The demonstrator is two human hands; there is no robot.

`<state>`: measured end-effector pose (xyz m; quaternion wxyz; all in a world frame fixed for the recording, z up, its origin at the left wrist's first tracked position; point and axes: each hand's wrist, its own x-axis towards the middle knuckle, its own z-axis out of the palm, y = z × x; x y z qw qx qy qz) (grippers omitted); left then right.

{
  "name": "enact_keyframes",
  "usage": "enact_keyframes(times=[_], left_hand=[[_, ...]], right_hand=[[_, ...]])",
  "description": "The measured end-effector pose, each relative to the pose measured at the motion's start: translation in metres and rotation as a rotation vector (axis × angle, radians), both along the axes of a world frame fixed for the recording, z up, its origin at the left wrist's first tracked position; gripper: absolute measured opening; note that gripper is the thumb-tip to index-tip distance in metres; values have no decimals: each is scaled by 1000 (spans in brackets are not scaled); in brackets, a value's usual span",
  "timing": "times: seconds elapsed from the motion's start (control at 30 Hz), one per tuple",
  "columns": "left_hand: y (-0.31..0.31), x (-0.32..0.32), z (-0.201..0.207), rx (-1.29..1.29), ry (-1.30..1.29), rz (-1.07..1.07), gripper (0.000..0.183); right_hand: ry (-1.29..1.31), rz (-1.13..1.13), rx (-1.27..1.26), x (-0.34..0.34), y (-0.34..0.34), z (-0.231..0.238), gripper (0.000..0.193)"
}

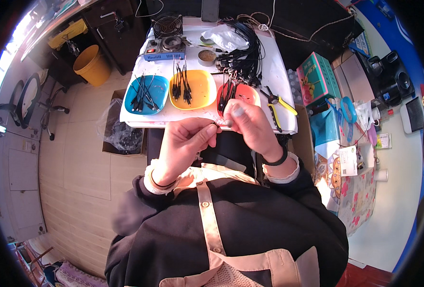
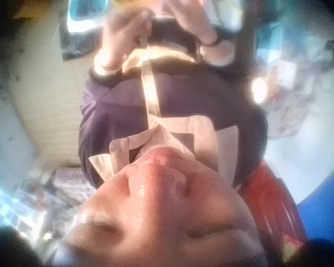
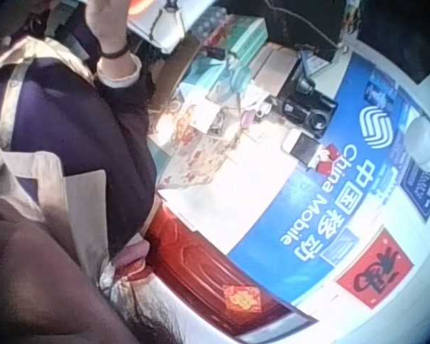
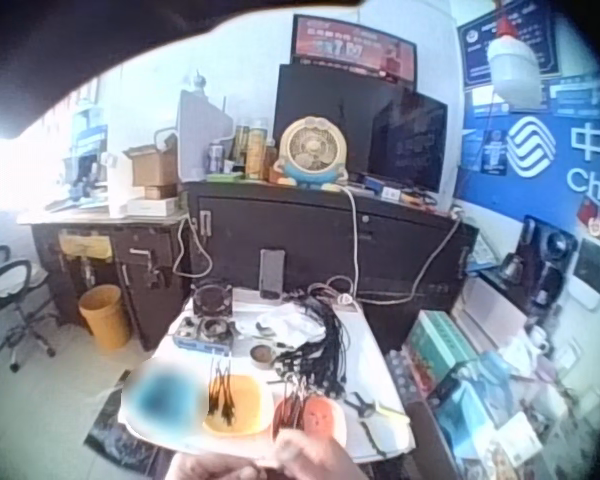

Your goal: The person repeatedly picks black zip ties from a pile, threads them through a small white plastic component, and tightens them by hand. They place the finished assemblies into a blue tray on the table. The process is repeated continuously throughout the clip.

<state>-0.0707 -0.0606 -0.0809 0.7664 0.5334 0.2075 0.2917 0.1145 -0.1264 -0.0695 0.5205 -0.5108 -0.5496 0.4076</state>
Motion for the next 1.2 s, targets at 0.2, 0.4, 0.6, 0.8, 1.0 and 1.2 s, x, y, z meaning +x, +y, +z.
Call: enact_keyframes(times=[0.2,0.4,0.6,0.8,1.0,1.2], left_hand=[[3,1,0,10,82,-53,15],[15,-10,1,-164,57,-29,17],[26,-13,3,-232,67,-230,17],[21,-12,12,-213,116,-274,15],[6,-14,16,169,151,-170,13],[-5,-10,15,1538,29,231,24]], right_hand=[[-472,-139,321,-14,0,-5,20],[-229,-414,233,26,1,8,23],[-550,7,359,15,-14,13,33],[-771,31,626,10,-7,19,30],[-773,64,644,7,-18,21,21],[380,272,-133,5,-27,6,9]])
